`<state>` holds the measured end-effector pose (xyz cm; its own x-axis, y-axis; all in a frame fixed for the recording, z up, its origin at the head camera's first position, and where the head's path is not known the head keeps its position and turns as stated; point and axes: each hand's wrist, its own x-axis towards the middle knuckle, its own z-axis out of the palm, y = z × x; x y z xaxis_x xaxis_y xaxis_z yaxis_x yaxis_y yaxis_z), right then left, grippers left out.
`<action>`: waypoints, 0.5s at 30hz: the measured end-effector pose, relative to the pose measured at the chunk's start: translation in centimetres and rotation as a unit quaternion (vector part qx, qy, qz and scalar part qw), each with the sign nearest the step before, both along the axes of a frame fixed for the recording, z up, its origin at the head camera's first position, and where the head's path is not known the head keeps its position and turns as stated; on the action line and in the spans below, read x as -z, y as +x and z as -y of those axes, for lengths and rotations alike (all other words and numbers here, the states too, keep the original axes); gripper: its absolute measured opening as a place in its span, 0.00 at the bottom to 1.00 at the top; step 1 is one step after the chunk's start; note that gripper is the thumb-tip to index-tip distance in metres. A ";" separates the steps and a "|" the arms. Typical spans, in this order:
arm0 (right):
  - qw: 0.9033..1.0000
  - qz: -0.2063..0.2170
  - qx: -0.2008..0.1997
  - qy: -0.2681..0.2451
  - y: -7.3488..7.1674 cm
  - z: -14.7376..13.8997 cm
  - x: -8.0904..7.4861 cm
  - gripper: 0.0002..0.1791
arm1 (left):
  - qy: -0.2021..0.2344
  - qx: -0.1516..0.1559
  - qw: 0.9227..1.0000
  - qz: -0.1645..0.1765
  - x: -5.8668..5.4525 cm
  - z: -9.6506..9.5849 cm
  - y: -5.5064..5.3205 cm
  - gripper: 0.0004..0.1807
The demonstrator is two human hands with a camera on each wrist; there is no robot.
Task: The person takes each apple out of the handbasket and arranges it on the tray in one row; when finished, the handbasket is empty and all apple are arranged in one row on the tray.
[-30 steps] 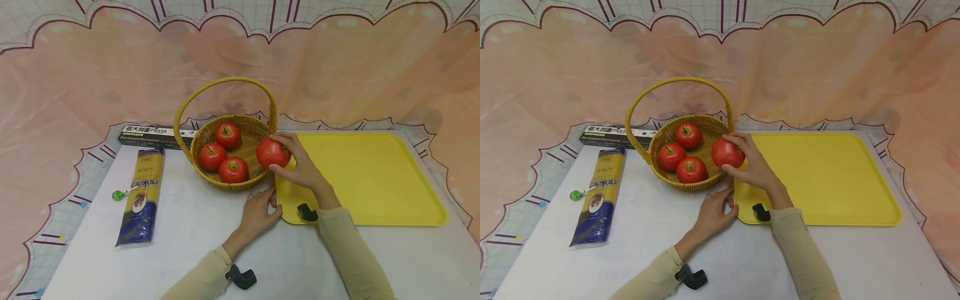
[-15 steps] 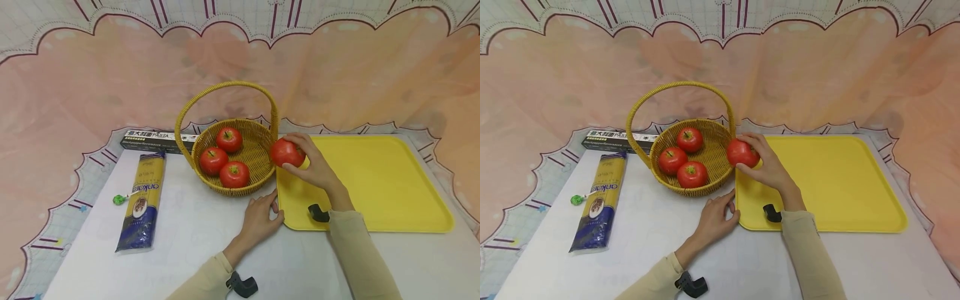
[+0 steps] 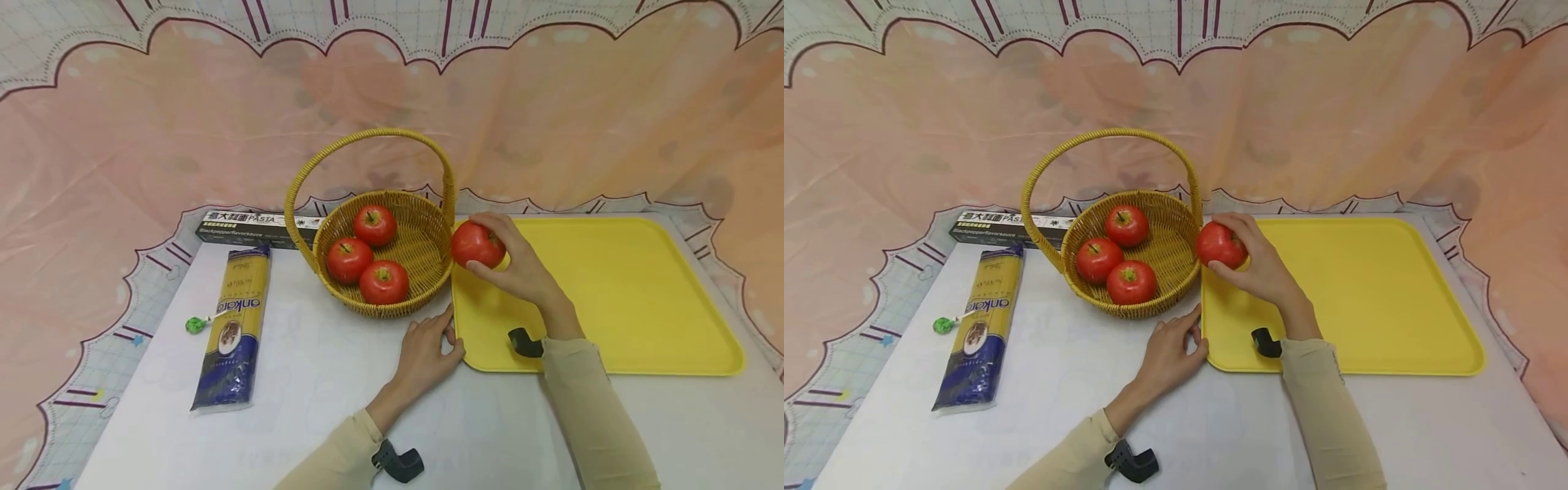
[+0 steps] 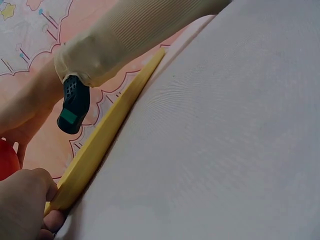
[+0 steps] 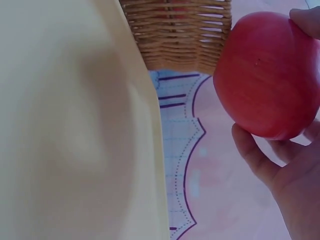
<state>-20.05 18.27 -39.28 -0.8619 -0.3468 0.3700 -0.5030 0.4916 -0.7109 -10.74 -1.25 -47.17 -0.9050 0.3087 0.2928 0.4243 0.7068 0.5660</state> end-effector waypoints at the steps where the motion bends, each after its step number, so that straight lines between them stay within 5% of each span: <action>1: 1.000 0.002 0.000 0.000 0.0 -0.1 0.0 0.39 | 0.001 0.001 1.000 0.000 0.0 0.0 0.0 0.29; 15: 0.999 0.026 0.017 0.022 -0.4 -0.9 0.3 0.37 | -0.001 0.004 1.000 0.001 0.0 0.1 0.0 0.30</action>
